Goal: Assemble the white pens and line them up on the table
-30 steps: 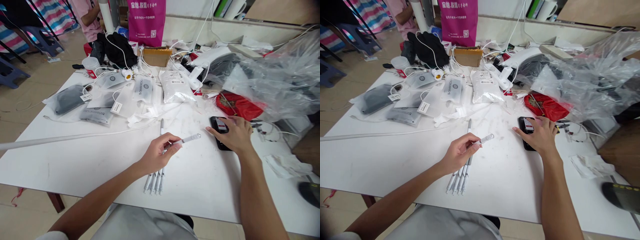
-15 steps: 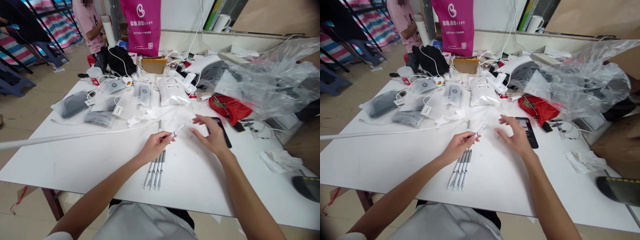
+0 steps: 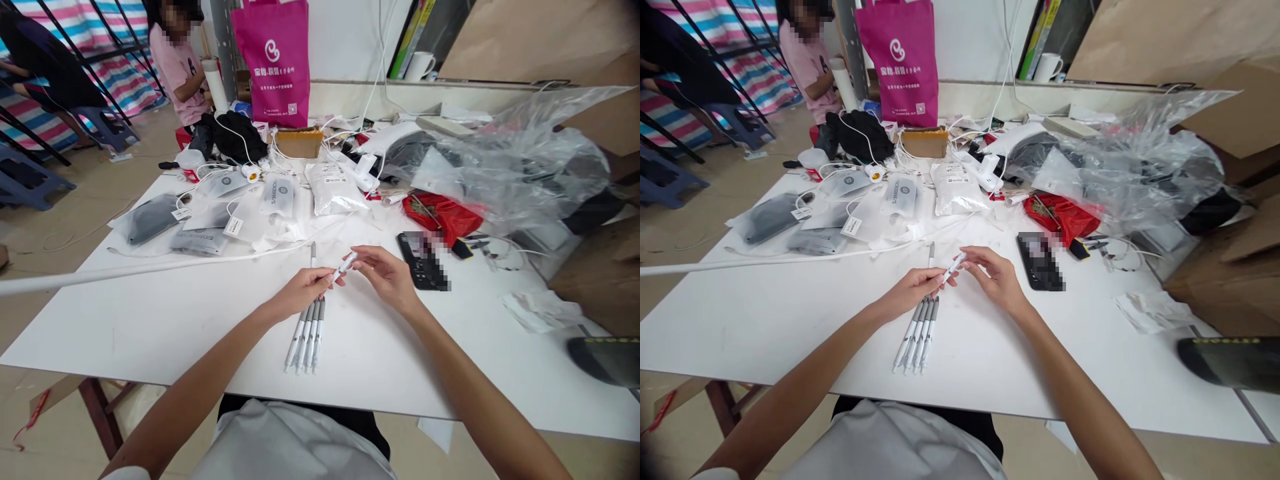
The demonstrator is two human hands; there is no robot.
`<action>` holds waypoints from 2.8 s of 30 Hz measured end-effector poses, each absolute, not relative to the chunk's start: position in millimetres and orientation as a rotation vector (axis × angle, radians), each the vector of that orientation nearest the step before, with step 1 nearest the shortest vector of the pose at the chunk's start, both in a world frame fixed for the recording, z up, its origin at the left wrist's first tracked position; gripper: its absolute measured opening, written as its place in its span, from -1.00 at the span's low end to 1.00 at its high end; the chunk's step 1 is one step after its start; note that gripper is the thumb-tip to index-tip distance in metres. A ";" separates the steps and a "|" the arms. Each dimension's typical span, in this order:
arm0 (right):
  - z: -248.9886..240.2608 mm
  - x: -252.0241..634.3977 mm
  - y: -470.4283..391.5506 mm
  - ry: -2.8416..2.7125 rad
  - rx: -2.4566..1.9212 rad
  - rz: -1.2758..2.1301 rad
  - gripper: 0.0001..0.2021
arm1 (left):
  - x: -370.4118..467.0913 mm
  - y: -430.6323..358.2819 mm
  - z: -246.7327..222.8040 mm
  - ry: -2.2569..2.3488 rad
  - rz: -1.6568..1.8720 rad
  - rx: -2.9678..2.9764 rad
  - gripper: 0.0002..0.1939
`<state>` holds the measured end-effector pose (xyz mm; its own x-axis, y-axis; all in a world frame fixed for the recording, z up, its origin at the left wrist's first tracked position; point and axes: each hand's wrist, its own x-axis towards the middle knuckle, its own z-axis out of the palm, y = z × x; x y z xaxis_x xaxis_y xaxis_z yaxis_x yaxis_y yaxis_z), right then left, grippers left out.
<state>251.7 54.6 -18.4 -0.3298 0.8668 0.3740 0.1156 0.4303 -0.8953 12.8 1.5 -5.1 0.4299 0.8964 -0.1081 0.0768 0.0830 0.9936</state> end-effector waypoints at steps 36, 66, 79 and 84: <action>-14.4 230.8 68.5 -1.970 -1.012 0.828 -0.58 | -5.0 26.5 -43.0 1.360 1.353 2.013 -0.86; -37.0 240.1 47.7 -2.208 -0.905 0.539 -0.83 | 3.2 21.3 -36.8 1.174 1.464 2.353 -0.92; -37.7 237.6 50.6 -2.064 -0.885 0.480 -0.83 | -0.8 21.7 -30.1 1.386 1.412 1.999 -0.73; -31.8 237.8 49.8 -2.022 -0.953 0.576 -0.72 | -0.8 19.6 -23.0 1.378 1.324 1.772 -0.79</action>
<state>237.8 49.8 -31.8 -0.3874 0.7896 0.4759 0.4201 0.6107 -0.6712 -0.8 19.6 -23.0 -0.0001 0.9278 0.3731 0.4097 -0.3403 0.8464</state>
